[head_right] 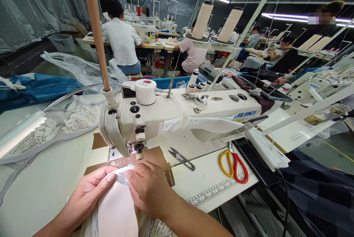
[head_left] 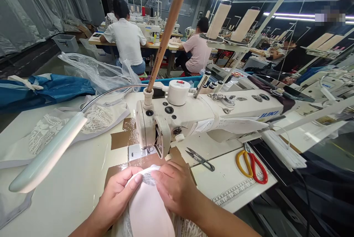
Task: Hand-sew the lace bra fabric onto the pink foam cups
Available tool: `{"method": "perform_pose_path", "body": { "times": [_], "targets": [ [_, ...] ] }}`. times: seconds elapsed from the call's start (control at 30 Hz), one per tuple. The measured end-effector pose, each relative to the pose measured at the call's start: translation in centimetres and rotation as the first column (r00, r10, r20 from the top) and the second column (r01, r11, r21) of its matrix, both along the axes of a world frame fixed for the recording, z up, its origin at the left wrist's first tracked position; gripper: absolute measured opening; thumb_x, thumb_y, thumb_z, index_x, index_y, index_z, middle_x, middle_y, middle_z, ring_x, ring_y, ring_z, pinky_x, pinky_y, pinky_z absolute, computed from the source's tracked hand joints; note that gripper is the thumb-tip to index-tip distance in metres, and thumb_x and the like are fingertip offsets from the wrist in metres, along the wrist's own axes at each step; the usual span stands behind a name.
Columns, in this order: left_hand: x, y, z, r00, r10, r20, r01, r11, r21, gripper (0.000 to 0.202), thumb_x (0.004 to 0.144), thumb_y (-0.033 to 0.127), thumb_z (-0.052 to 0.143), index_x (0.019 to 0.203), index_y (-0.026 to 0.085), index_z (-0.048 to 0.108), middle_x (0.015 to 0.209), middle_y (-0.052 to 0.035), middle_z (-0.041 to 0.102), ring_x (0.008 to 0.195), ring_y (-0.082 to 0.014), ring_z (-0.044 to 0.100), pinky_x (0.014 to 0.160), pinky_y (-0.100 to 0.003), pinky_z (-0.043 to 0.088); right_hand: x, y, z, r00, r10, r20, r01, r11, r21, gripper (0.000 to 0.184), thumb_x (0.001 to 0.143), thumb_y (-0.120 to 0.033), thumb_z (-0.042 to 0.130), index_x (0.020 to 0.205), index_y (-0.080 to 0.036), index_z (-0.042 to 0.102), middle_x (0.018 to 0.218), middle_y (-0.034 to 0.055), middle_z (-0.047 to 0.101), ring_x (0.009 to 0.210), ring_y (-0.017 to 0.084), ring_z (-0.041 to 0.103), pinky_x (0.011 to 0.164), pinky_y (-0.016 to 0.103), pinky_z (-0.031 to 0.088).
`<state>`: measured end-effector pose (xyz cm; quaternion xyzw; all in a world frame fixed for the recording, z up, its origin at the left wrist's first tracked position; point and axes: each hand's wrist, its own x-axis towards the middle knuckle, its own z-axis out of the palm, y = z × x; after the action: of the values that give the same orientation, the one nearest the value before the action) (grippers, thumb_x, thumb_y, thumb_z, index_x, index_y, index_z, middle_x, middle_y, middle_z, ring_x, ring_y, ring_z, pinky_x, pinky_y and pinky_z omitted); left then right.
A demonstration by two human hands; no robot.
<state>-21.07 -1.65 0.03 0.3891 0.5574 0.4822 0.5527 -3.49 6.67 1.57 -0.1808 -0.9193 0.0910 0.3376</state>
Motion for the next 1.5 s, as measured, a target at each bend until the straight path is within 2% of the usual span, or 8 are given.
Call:
{"method": "perform_pose_path", "body": {
  "times": [0.27,0.53,0.67,0.77,0.9,1.13,1.3,1.5],
  "targets": [
    [0.2,0.0,0.1,0.998,0.021,-0.051,-0.019,0.999,0.04,0.031,0.089,0.044,0.054,0.091,0.016,0.067,0.076,-0.0044,0.064,0.067,-0.0172,0.055,0.06,-0.024,0.048,-0.2,-0.5,-0.4,0.998,-0.046,0.037,0.046,0.999,-0.001,0.02,0.08,-0.008,0.041,0.082,-0.015,0.06,0.065,0.0043,0.051,0.059,0.017,0.041,0.056,0.029,0.039],
    [0.2,-0.4,0.0,0.957,0.012,-0.291,0.029,0.991,0.134,0.03,0.096,0.039,0.042,0.096,0.018,0.063,0.079,-0.0029,0.064,0.073,-0.018,0.057,0.068,-0.025,0.047,-0.6,-1.5,-1.2,0.986,-0.156,0.05,0.158,0.987,-0.028,0.021,0.08,-0.009,0.039,0.075,-0.017,0.057,0.063,0.0044,0.052,0.057,0.017,0.046,0.056,0.028,0.039],
    [0.5,-0.9,0.4,0.918,0.077,-0.39,0.023,0.969,0.245,0.027,0.098,0.033,0.038,0.098,0.019,0.062,0.081,-0.0032,0.066,0.07,-0.0166,0.06,0.065,-0.025,0.048,-0.7,-2.2,-0.6,0.988,-0.152,0.036,0.154,0.984,-0.084,0.019,0.081,-0.01,0.039,0.078,-0.017,0.056,0.064,0.0041,0.056,0.057,0.016,0.05,0.057,0.026,0.039],
    [0.9,-1.4,0.7,0.866,0.164,-0.472,0.039,0.92,0.391,0.019,0.095,0.025,0.044,0.1,0.019,0.062,0.085,-0.0035,0.069,0.07,-0.0159,0.063,0.063,-0.023,0.05,-0.5,-2.7,0.5,0.987,-0.154,0.033,0.158,0.974,-0.165,0.018,0.082,-0.012,0.039,0.073,-0.017,0.053,0.062,0.0031,0.056,0.054,0.015,0.05,0.054,0.026,0.036],
    [1.5,-1.9,0.9,0.744,0.321,-0.587,0.122,0.798,0.591,0.013,0.089,0.017,0.054,0.099,0.019,0.062,0.086,-0.0034,0.071,0.071,-0.016,0.068,0.064,-0.021,0.053,0.2,-3.6,1.8,0.991,-0.13,-0.013,0.12,0.943,-0.311,0.02,0.083,-0.016,0.039,0.064,-0.018,0.046,0.057,0.0003,0.052,0.05,0.012,0.045,0.05,0.024,0.031],
    [2.8,-3.3,1.6,0.553,0.57,-0.608,0.259,0.576,0.776,0.018,0.087,0.015,0.058,0.104,0.016,0.06,0.08,-0.0057,0.074,0.068,-0.0172,0.071,0.062,-0.021,0.055,1.7,-5.8,2.8,0.966,-0.074,-0.247,-0.093,0.794,-0.601,0.021,0.088,-0.023,0.043,0.073,-0.017,0.057,0.063,0.0001,0.058,0.057,0.011,0.05,0.055,0.022,0.037],
    [3.2,-4.7,1.9,0.431,0.609,-0.666,0.34,0.574,0.745,0.022,0.086,0.014,0.058,0.108,0.019,0.06,0.082,-0.0074,0.074,0.071,-0.0206,0.07,0.066,-0.027,0.055,2.1,-6.9,3.0,0.918,-0.047,-0.394,-0.24,0.725,-0.646,0.023,0.088,-0.028,0.046,0.074,-0.017,0.06,0.062,0.001,0.059,0.058,0.013,0.053,0.057,0.023,0.04],
    [4.3,-5.6,2.2,0.367,0.663,-0.652,0.393,0.525,0.755,0.02,0.088,0.013,0.056,0.107,0.015,0.061,0.079,-0.0079,0.074,0.069,-0.0192,0.068,0.067,-0.028,0.054,2.4,-7.5,2.3,0.855,-0.037,-0.518,-0.336,0.721,-0.606,0.019,0.089,-0.025,0.049,0.081,-0.019,0.064,0.067,0.0004,0.062,0.06,0.012,0.055,0.058,0.022,0.042]
  ]
}}
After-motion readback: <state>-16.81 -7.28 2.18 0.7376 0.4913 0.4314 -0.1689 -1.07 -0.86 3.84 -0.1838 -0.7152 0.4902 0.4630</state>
